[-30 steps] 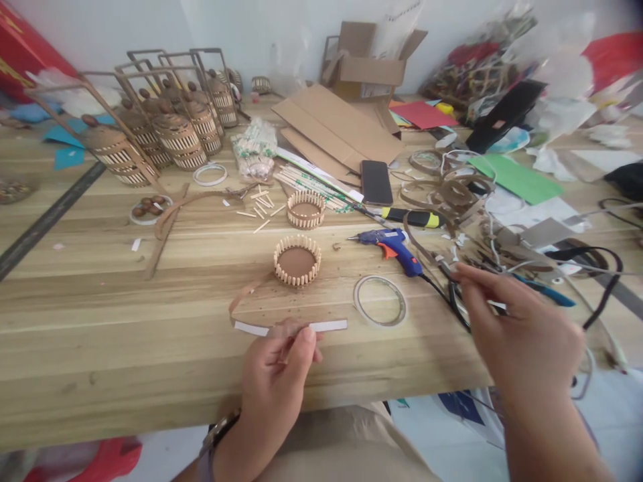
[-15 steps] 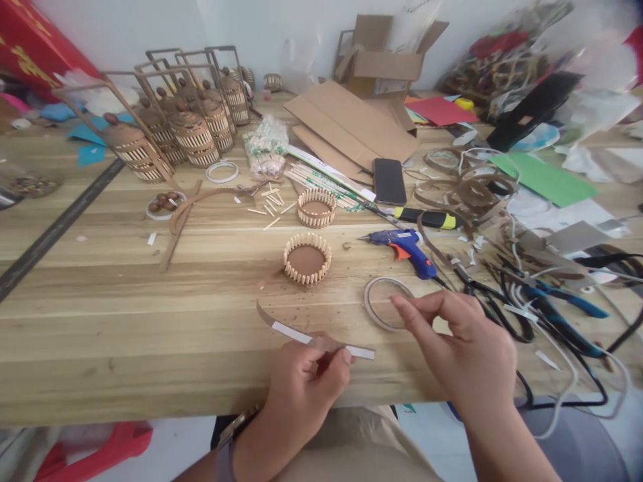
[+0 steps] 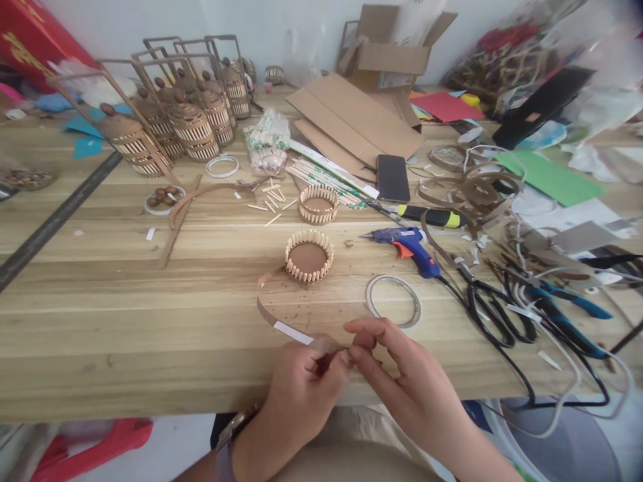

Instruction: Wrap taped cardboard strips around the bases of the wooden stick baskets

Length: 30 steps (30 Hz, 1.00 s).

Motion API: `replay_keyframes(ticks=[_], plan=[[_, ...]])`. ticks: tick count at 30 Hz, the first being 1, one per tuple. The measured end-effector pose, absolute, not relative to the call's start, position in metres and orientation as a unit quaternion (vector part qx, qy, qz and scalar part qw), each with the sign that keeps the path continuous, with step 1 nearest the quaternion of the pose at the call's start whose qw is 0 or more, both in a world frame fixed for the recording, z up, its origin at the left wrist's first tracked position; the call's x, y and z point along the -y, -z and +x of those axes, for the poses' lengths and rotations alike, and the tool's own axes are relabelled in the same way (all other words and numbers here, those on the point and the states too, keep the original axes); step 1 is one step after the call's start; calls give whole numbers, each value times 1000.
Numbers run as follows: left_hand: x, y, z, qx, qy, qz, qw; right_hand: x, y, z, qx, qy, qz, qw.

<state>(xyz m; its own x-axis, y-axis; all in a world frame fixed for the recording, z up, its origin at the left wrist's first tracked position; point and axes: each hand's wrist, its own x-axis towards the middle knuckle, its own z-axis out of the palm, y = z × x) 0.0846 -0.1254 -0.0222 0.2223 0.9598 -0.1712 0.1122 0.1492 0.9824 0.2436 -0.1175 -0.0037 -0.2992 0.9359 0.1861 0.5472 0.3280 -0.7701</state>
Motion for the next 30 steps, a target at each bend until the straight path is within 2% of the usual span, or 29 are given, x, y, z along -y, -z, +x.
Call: replay_keyframes(ticks=[12, 23, 30], plan=[[127, 15, 86, -498, -404, 510, 574, 121, 4, 240, 758, -244, -484, 363], [129, 18, 83, -470, -414, 379, 681, 126, 3, 242, 713, -261, -488, 430], [123, 13, 89, -511, -402, 339, 681, 124, 0, 239, 729, -243, -474, 430]])
